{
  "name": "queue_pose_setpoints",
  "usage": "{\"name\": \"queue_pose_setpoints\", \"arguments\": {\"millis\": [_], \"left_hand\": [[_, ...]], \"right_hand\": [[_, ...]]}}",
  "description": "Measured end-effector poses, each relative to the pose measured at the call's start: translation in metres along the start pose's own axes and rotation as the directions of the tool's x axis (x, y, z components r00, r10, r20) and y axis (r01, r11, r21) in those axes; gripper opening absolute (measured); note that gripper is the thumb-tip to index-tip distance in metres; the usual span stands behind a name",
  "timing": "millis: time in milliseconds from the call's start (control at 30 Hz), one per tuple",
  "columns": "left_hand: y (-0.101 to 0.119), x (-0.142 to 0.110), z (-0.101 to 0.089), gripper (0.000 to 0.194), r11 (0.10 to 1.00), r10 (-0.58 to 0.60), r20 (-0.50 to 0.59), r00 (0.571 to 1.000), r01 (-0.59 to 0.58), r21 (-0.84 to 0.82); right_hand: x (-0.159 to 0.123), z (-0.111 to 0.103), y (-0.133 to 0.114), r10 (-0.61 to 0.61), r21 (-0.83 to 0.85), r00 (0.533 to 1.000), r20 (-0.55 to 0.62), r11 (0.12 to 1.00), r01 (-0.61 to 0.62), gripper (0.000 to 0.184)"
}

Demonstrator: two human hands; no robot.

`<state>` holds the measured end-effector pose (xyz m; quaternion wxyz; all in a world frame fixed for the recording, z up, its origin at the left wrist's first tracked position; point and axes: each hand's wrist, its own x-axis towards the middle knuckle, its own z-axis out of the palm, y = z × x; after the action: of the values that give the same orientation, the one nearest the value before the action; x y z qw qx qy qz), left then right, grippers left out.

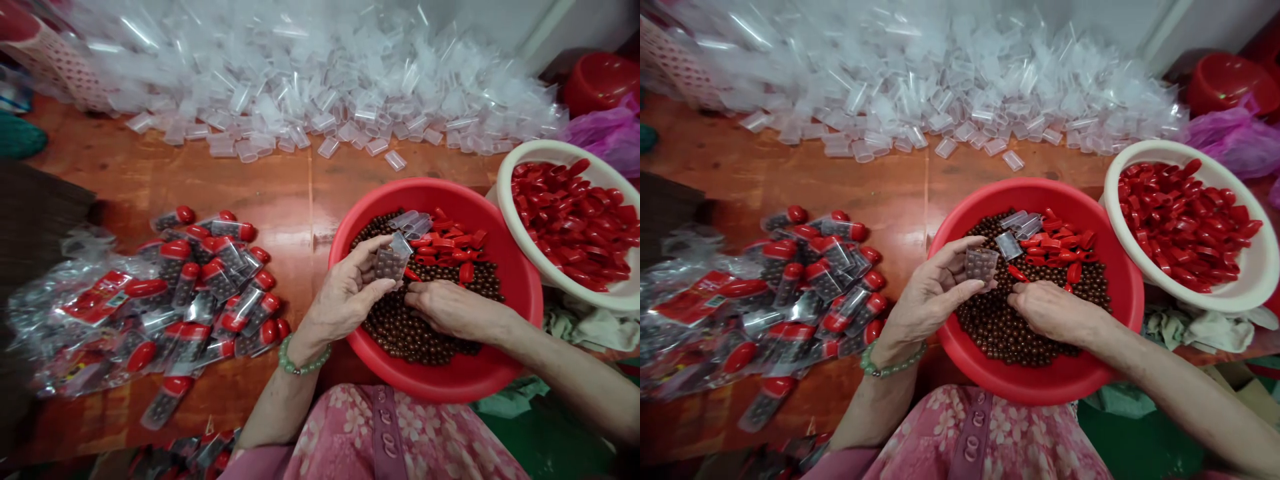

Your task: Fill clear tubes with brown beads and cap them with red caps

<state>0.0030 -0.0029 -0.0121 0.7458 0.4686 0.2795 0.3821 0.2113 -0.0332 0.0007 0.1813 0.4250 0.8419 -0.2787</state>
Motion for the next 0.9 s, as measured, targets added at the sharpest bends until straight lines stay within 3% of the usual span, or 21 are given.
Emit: {"name": "queue_pose_setpoints", "arguments": {"millis": [67, 133, 200, 267, 333, 400, 533, 700, 900], "left_hand": [[0.0, 0.0, -0.001, 0.054, 1.0, -0.012, 0.012, 1.0, 0.012, -0.014], [0.0, 0.0, -0.002, 0.057, 0.999, -0.015, 0.029, 0.999, 0.015, -0.03], [0.0, 0.0, -0.002, 0.059, 0.999, -0.016, 0.041, 0.999, 0.018, -0.048], [0.0, 0.0, -0.003, 0.06, 0.999, -0.015, 0.052, 0.999, 0.017, -0.048], [0.001, 0.001, -0.003, 0.06, 1.0, -0.007, 0.061, 0.998, 0.009, -0.028], [0.002, 0.001, -0.003, 0.061, 1.0, 0.007, 0.073, 0.997, -0.006, -0.011], [0.002, 0.0, -0.003, 0.06, 1.0, 0.021, 0.072, 0.997, -0.02, -0.004], [0.0, 0.0, -0.004, 0.063, 1.0, -0.017, 0.067, 0.998, 0.016, 0.022], [-0.004, 0.0, -0.008, 0.062, 0.978, 0.077, 0.076, 0.994, -0.091, 0.187]], "right_hand": [[-0.003, -0.002, 0.007, -0.01, 0.042, 0.998, -0.065, 0.999, 0.013, 0.019], [-0.007, -0.009, 0.016, -0.011, 0.122, 0.97, -0.245, 0.992, 0.042, 0.02], [-0.012, -0.02, 0.022, 0.037, 0.263, 0.878, -0.478, 0.959, 0.103, 0.019], [-0.013, -0.032, 0.021, 0.153, 0.416, 0.75, -0.643, 0.892, 0.175, 0.018], [-0.011, -0.043, 0.015, 0.251, 0.508, 0.652, -0.716, 0.828, 0.239, 0.017], [-0.004, -0.05, 0.005, 0.258, 0.524, 0.609, -0.75, 0.794, 0.309, 0.016], [0.01, -0.052, -0.007, 0.189, 0.52, 0.629, -0.754, 0.757, 0.396, 0.015], [0.011, -0.048, -0.005, 0.206, 0.539, 0.644, -0.737, 0.754, 0.376, 0.015], [0.011, -0.044, 0.0, 0.218, 0.614, 0.701, -0.679, 0.691, 0.381, 0.018]]}}
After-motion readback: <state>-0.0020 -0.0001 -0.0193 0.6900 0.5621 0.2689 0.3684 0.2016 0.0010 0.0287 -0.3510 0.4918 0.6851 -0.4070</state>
